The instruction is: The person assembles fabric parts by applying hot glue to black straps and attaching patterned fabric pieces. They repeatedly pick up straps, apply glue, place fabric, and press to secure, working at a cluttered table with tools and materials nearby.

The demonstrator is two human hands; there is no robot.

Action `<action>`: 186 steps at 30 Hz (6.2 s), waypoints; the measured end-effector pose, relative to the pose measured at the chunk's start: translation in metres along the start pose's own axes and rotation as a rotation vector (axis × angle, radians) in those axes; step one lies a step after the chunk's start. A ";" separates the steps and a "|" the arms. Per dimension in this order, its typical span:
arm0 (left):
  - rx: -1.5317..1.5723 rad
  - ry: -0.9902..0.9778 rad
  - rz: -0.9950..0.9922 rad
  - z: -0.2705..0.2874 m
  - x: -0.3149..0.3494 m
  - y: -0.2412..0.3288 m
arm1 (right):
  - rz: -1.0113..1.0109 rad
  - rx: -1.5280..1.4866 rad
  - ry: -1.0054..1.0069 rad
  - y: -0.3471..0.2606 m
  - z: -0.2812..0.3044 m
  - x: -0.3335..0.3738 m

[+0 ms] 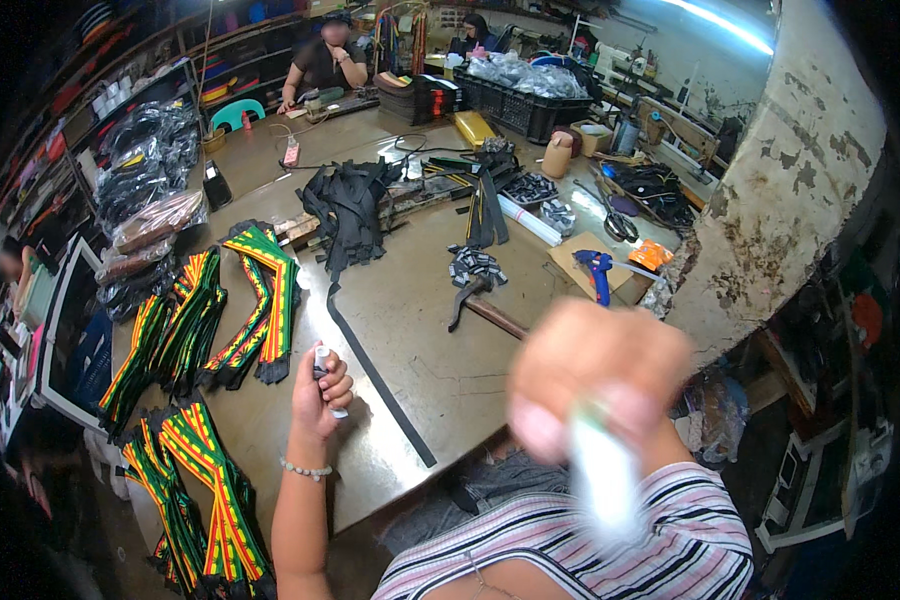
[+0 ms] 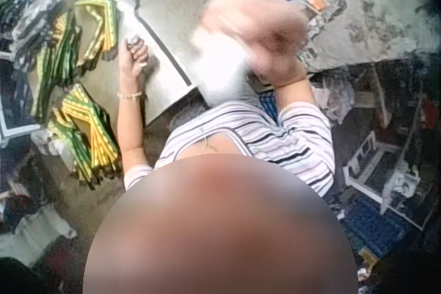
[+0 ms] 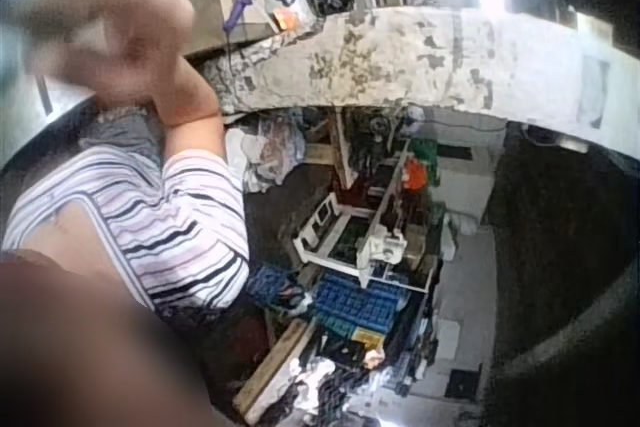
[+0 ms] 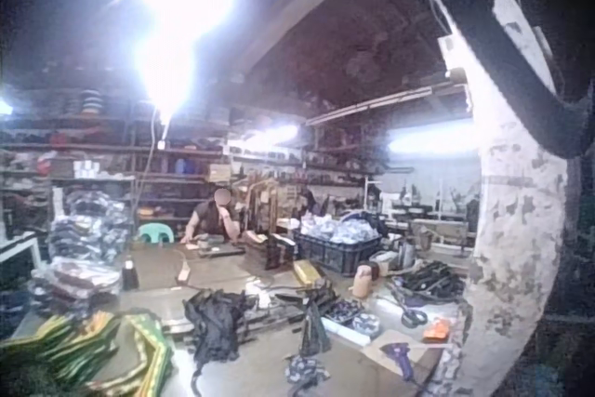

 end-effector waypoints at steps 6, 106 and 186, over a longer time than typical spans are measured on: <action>-0.047 0.086 -0.026 0.007 0.002 0.006 | 0.482 -0.130 -0.362 -0.004 -0.013 -0.035; -1.951 0.235 -0.271 -0.045 0.084 -0.036 | -1.269 0.121 0.026 0.121 0.126 0.120; -1.982 0.610 -0.603 -0.067 0.116 -0.144 | -0.294 1.191 -0.590 0.179 0.104 0.125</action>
Point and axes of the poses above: each hand's wrist, its own x-axis away from the middle knuckle, its own z-axis out of the back of the hand, y = z × x, the point moved 3 cm from there along -x, towards the middle knuckle, and after that the axes turned 10 degrees about -x, right-handed, at the moved point
